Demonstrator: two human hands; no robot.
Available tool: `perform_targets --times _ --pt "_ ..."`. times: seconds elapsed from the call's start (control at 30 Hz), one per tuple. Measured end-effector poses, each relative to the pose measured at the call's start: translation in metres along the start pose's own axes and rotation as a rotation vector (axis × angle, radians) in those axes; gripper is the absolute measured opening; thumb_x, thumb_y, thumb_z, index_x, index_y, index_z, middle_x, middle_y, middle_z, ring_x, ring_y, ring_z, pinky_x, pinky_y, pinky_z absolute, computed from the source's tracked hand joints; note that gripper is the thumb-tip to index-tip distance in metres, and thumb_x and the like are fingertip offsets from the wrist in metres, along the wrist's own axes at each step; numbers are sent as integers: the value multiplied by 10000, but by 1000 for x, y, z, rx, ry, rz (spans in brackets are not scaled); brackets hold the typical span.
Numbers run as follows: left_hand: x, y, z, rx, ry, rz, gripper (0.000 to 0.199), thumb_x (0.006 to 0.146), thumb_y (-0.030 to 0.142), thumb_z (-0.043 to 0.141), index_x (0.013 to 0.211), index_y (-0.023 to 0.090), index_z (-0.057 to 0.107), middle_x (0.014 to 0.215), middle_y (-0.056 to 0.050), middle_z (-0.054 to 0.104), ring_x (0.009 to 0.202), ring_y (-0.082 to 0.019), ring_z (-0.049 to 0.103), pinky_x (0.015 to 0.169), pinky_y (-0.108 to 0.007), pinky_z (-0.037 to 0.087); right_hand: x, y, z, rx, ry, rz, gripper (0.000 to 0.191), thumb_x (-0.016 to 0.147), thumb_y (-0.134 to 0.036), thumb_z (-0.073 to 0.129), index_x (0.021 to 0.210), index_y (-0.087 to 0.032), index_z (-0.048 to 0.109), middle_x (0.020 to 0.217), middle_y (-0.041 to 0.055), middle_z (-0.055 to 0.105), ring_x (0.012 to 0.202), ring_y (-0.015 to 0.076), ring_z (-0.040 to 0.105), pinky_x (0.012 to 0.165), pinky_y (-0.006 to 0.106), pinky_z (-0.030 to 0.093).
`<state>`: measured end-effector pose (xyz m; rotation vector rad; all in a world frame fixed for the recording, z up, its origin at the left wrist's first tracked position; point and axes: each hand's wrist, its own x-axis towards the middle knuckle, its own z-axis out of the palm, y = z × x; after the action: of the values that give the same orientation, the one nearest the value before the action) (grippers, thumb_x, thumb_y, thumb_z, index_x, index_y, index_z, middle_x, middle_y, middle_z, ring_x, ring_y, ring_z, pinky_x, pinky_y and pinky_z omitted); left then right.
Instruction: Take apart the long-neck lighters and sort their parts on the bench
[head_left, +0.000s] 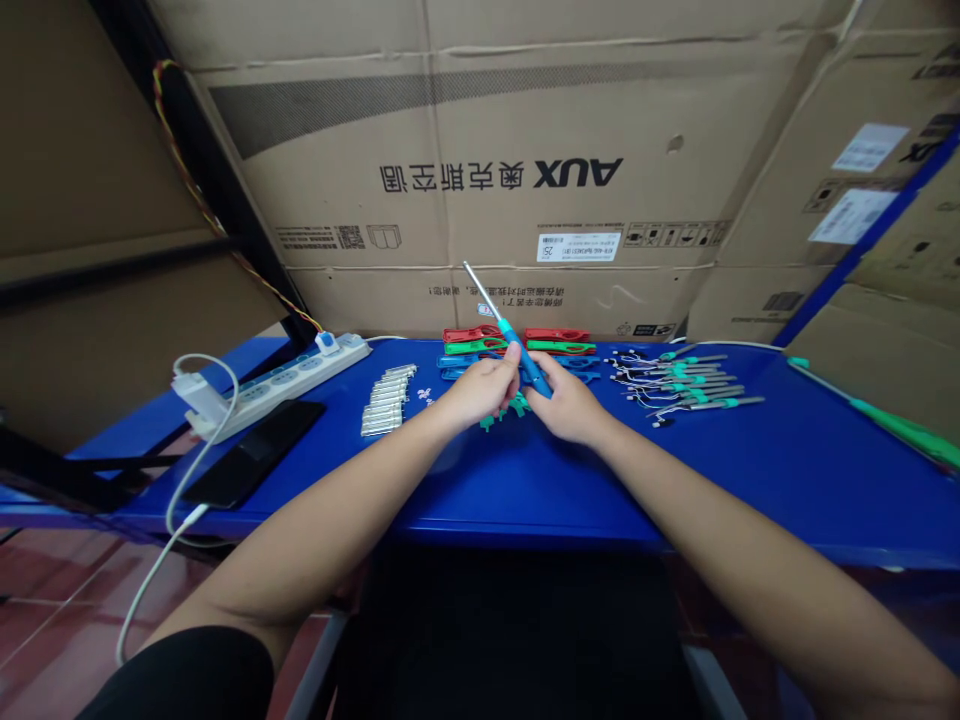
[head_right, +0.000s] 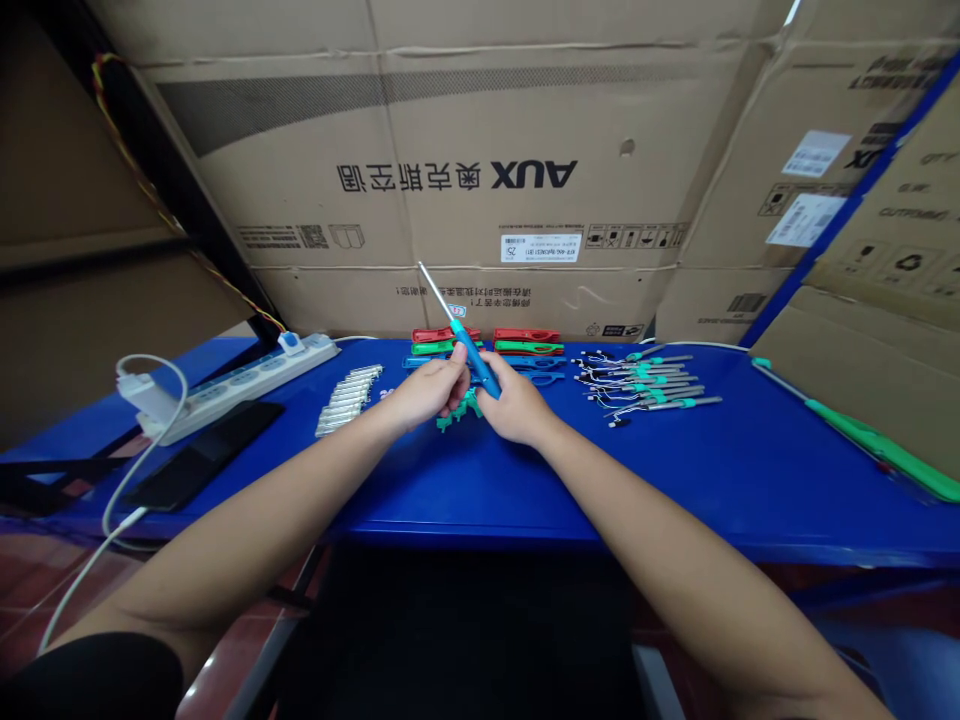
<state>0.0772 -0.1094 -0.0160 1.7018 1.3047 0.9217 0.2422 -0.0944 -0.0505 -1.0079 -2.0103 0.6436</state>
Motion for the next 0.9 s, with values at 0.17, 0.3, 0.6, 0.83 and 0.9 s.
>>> perform_targets --times 0.17,0.3,0.6,0.83,0.9 --pt "2 -6 1 69 28 59 728 887 807 301 541 199 502 461 2 483 413 -128 459 456 -256 360 -3 -6 1 -134 5 -13 531 816 -213 543 1346 -206 511 828 9 705 664 172 619 667 290 486" --pt "4 -9 -3 228 48 152 683 914 732 365 516 193 499 487 -5 502 463 -132 462 478 -259 318 -7 -8 -1 -235 -51 5 453 844 -223 524 1297 -219 529 707 -8 678 585 180 612 557 256 428" --pt "14 -8 -31 165 283 206 430 946 513 452 715 175 580 652 -4 632 617 -148 590 573 -237 407 20 -46 22 -325 -14 -43 750 815 -214 568 1514 -139 308 1007 147 740 773 273 683 648 344 493" --pt "25 -16 -92 103 496 337 364 954 443 465 709 184 535 575 28 537 536 -124 510 524 -233 378 55 -43 39 369 -11 89 506 887 -497 618 1275 -177 563 892 77 726 659 183 678 590 317 548" --pt "28 -19 -98 23 508 356 350 957 420 486 696 188 511 567 36 516 522 -111 497 520 -222 384 61 -37 40 468 -121 140 467 855 -609 627 1014 -171 653 797 68 713 660 179 687 585 304 561"
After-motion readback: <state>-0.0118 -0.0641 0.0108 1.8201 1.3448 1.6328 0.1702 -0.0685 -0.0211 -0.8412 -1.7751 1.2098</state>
